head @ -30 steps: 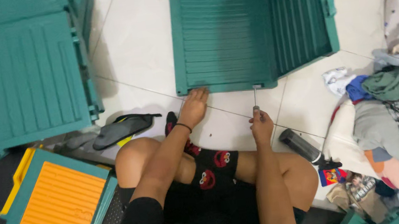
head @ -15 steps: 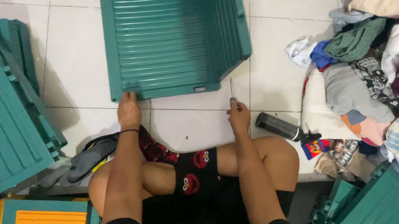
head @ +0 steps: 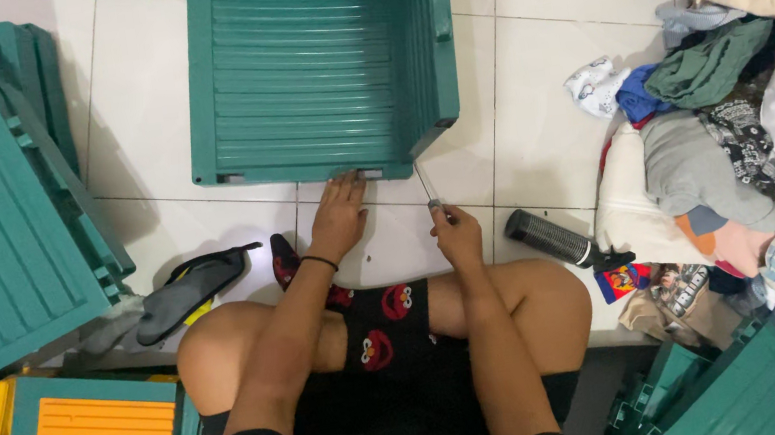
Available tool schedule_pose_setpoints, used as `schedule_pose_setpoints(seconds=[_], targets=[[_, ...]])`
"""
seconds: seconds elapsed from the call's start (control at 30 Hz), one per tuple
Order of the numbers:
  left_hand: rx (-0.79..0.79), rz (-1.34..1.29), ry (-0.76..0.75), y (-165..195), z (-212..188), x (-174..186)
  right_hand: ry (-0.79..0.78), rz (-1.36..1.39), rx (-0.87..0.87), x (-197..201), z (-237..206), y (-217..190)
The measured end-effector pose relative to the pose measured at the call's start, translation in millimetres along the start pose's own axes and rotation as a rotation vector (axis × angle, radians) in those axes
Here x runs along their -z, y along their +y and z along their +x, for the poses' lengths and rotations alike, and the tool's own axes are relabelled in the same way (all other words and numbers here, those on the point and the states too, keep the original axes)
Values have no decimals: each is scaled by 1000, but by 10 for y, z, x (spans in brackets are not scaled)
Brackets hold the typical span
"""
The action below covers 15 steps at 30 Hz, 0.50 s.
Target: The person sits on the floor and uses a screwdriver to unscrew and detach side panels from green plastic folding storage crates, stacking the removed panels aside. They then lay a panel flat and wipe its ridged surface with a yellow cloth.
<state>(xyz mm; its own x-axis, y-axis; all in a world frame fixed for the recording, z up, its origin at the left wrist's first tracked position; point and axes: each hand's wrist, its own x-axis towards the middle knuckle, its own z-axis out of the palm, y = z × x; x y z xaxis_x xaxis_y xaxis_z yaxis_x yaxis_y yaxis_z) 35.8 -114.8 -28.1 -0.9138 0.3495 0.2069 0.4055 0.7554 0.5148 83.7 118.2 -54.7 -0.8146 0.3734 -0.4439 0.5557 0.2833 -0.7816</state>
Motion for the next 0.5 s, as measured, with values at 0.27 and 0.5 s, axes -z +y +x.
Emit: schedule_pose_setpoints(seconds=[0.27,0.5], targets=[[24,118,-22,-340,108,-36,-67,-46,17,-230,97,6],[87,82,-66,-428,301,-91,-75,-83,13,-351,180,-98]])
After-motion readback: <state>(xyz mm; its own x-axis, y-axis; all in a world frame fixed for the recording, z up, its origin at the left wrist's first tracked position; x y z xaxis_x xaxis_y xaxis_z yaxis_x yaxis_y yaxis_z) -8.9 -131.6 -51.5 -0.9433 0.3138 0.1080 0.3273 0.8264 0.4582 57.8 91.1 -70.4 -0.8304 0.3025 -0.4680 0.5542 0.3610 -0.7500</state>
